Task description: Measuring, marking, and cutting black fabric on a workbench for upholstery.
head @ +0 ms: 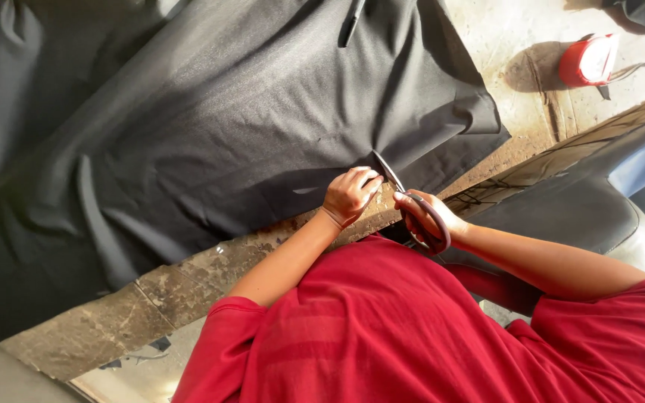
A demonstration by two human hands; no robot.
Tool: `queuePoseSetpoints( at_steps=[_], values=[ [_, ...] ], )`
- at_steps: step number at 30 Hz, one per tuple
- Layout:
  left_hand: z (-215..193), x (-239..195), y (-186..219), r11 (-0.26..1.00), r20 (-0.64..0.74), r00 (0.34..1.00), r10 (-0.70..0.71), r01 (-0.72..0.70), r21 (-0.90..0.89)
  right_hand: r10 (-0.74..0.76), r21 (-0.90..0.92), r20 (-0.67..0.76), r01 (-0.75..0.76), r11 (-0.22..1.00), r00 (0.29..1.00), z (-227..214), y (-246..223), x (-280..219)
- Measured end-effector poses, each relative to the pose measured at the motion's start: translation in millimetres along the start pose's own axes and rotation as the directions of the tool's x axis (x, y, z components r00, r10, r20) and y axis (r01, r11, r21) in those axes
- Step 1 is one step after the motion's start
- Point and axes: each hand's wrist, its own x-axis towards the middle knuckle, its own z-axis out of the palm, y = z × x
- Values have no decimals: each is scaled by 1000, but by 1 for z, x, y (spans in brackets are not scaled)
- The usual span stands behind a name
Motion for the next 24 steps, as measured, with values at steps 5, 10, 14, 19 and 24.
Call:
queuePoseSetpoints(
  at_steps=[5, 10, 14, 19, 24],
  values=[
    [-11, 8, 6, 1000, 10, 1000, 7, -7, -1, -36, 12, -31, 36, 999, 999, 3, 28, 36],
    [-13, 6, 6, 1000, 25, 1000, 2, -2, 21, -46, 88, -94, 54, 995, 995, 13, -2, 47],
    [-11, 4, 6, 999, 6, 1000, -29, 29, -13, -51, 17, -156, 55, 998, 986, 11, -13, 42],
    [-24, 16, 13, 998, -12, 998, -55, 55, -37, -70, -13, -149, 69, 998, 986, 8, 9, 70],
    [-20, 10, 10, 996, 6, 998, -61, 61, -66, -56, -5, -199, 56, 998, 978, 4, -15, 65]
  ],
)
